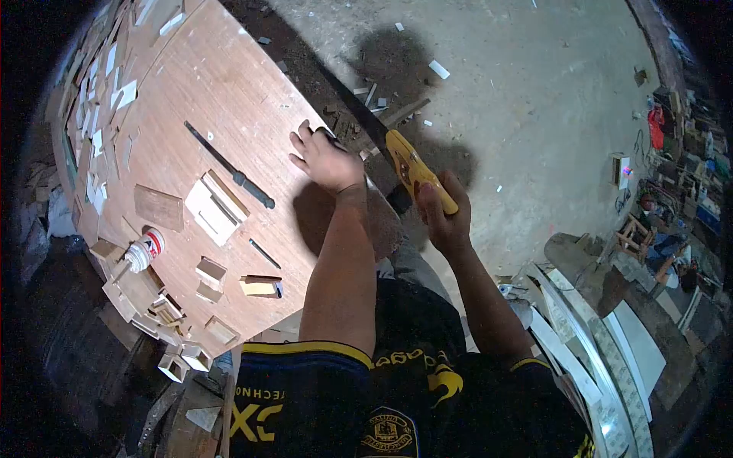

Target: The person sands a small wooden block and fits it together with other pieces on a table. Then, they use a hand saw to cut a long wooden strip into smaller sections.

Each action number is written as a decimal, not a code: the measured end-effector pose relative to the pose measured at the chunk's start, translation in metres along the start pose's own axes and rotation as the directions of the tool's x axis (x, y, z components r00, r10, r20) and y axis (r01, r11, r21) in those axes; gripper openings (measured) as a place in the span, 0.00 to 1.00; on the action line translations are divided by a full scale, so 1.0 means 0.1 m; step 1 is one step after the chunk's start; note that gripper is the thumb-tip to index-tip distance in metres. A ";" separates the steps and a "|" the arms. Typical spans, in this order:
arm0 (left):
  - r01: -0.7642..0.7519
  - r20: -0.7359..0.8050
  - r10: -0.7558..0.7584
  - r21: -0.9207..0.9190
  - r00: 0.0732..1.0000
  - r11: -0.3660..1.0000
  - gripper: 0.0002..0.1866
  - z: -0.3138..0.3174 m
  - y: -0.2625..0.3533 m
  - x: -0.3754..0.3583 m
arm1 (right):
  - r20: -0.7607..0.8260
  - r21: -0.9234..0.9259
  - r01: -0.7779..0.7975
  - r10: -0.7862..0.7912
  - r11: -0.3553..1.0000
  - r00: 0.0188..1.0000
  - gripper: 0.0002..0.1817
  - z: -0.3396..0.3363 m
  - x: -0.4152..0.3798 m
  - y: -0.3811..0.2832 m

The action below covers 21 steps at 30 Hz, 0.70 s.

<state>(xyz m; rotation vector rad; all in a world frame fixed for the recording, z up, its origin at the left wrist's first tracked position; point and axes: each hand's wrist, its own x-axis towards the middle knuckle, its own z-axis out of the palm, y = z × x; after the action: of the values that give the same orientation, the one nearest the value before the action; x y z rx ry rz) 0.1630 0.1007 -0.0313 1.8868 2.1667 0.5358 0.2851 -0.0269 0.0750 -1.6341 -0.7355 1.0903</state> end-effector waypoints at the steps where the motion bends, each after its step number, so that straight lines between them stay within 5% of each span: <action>1: 0.008 -0.001 -0.008 -0.004 1.000 1.000 0.12 -0.05 0.01 0.01 | 0.002 -0.034 0.031 -0.031 0.999 1.000 0.12 0.01 -0.01 0.00; 5: 0.029 0.056 -0.029 0.008 0.998 1.000 0.15 -0.02 -0.03 0.02 | 0.028 -0.116 0.062 -0.059 0.991 0.998 0.12 0.10 -0.06 -0.13; 11: -0.049 0.062 0.029 0.359 0.998 0.932 0.25 0.13 -0.09 -0.02 | 0.041 -0.168 0.039 -0.032 0.985 0.999 0.14 0.13 -0.13 -0.16; 14: -0.034 0.193 -0.040 0.365 0.980 0.930 0.32 0.05 -0.06 -0.02 | 0.058 -0.226 0.058 -0.046 0.972 0.997 0.14 0.14 -0.14 -0.13; 21: -0.038 0.190 -0.045 0.416 0.981 0.909 0.35 0.06 -0.06 -0.03 | 0.102 -0.323 0.120 -0.092 0.939 0.991 0.14 0.15 -0.16 -0.19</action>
<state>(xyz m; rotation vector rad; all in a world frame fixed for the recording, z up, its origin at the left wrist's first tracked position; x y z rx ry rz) 0.1603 0.0978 -0.0400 2.0316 2.2825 -0.1326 0.2655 -0.0288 0.0969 -1.8098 -1.0977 1.0029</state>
